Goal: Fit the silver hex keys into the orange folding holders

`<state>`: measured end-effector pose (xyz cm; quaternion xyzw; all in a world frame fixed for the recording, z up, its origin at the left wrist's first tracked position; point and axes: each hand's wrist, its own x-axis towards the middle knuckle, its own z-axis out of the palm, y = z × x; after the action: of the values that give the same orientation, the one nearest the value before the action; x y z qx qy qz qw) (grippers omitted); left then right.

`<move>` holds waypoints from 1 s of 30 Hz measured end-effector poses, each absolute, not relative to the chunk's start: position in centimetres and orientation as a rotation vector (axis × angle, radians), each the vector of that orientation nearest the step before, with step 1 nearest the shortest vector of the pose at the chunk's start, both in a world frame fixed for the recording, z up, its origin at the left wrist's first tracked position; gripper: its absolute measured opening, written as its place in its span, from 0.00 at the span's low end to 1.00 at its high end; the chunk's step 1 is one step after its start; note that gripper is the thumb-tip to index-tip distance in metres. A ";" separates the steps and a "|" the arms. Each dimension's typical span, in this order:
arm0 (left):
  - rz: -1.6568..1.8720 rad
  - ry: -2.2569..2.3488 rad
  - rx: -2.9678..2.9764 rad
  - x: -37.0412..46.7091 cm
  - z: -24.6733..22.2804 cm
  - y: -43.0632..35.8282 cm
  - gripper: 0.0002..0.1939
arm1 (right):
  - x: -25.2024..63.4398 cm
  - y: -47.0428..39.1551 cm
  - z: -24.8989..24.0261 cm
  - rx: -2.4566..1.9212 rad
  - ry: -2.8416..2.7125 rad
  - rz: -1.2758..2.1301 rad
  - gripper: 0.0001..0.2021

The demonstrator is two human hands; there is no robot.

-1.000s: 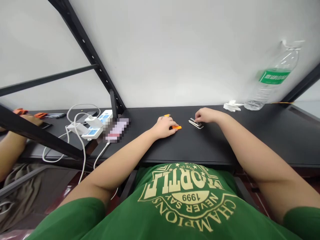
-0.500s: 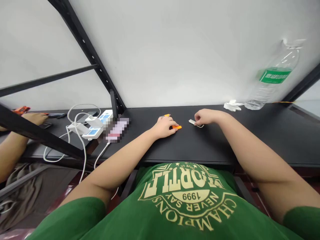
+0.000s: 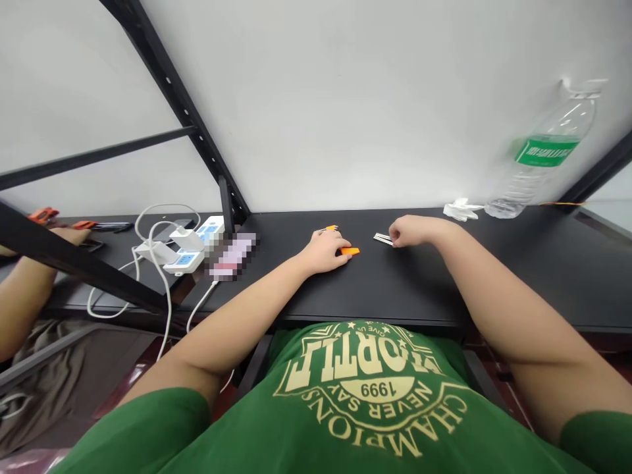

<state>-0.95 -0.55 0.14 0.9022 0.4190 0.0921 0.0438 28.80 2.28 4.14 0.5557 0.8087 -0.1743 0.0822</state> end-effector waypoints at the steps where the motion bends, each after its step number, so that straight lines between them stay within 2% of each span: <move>1: 0.287 1.277 2.762 -1.0 0.1 -0.6 0.18 | 28.5 2.1 4.1 1.655 2.418 -0.497 0.03; 5: 0.321 1.269 2.790 -1.0 0.4 -1.0 0.20 | 27.1 1.3 4.4 1.625 2.375 -0.324 0.03; 11: 0.165 1.142 2.824 -1.0 1.4 -1.5 0.26 | 26.2 0.8 5.0 1.646 2.279 -0.142 0.09; 17: 0.143 1.060 2.841 -1.3 1.5 -1.1 0.25 | 27.1 1.3 5.1 1.727 2.319 -0.074 0.06; 20: 0.144 1.056 2.833 -1.2 1.6 -0.9 0.21 | 27.7 1.3 5.3 1.716 2.433 -0.174 0.04; 25: 0.165 1.065 2.863 -1.3 1.4 -0.8 0.18 | 27.3 0.6 5.0 1.421 2.638 -0.577 0.04; 30: 0.153 1.002 2.951 -1.4 1.2 -0.6 0.17 | 25.1 -0.3 4.3 1.251 2.684 -0.551 0.05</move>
<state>-1.39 -0.61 1.21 0.9457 0.3212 0.0490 0.0104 25.09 -0.25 4.33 0.4143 0.8893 -0.1824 0.0649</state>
